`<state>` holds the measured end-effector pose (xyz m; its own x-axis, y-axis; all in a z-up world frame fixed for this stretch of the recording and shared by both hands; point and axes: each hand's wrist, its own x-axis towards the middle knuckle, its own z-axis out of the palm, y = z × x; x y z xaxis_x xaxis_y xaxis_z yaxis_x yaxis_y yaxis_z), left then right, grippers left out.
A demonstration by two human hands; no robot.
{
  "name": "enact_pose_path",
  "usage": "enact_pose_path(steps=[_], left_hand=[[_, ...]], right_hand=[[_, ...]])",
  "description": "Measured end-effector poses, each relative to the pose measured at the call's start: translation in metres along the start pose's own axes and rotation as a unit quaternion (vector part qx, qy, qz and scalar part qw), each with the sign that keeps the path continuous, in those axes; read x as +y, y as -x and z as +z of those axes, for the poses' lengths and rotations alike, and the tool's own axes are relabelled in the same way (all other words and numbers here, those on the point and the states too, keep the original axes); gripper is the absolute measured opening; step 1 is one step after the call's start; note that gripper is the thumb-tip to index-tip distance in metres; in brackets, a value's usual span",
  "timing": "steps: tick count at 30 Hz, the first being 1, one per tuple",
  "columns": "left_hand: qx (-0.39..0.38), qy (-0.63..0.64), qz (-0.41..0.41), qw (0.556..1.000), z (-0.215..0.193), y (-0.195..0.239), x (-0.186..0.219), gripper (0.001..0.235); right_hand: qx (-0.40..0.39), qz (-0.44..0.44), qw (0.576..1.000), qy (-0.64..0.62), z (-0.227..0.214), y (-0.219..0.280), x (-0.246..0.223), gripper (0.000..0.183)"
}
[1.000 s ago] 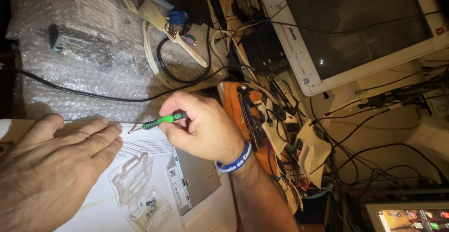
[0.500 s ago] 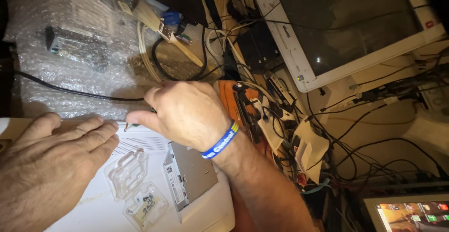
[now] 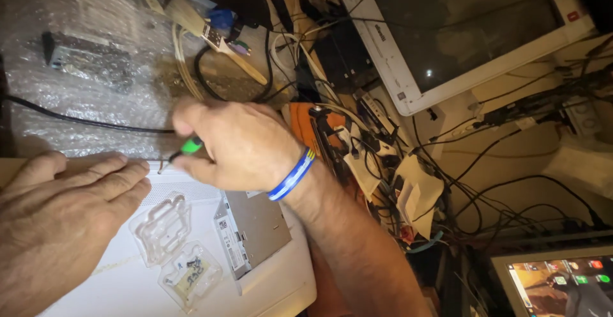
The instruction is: The person uses a green-handled screwdriver to tighten screws into the back panel of a white electronic device. They repeatedly pick up screws from a small plastic case and drive them into the device, working on a cluttered desk with multiple monitors and cables.
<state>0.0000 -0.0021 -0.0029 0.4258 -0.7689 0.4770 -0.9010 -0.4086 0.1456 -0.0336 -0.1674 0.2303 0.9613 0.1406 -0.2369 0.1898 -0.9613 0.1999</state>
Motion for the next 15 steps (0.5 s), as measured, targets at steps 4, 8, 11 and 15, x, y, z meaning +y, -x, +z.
enact_pose_path(steps=[4,8,11,15], left_hand=[[-0.026,0.011,0.010,1.000,-0.002,0.000,-0.003,0.056],[-0.032,0.058,-0.004,0.998,-0.038,-0.012,-0.003,0.048],[-0.169,0.063,0.022,0.983,-0.066,-0.032,-0.021,0.036],[-0.328,0.098,0.018,0.939,-0.116,-0.065,-0.032,0.051]], right_hand=[[-0.041,0.063,0.994,0.079,0.002,-0.006,-0.005,0.073],[0.027,-0.088,0.992,-0.090,0.002,0.002,0.002,0.015],[0.040,0.019,0.996,0.080,0.001,-0.001,0.000,0.060],[0.017,-0.041,0.999,0.003,0.001,0.003,0.003,0.036]])
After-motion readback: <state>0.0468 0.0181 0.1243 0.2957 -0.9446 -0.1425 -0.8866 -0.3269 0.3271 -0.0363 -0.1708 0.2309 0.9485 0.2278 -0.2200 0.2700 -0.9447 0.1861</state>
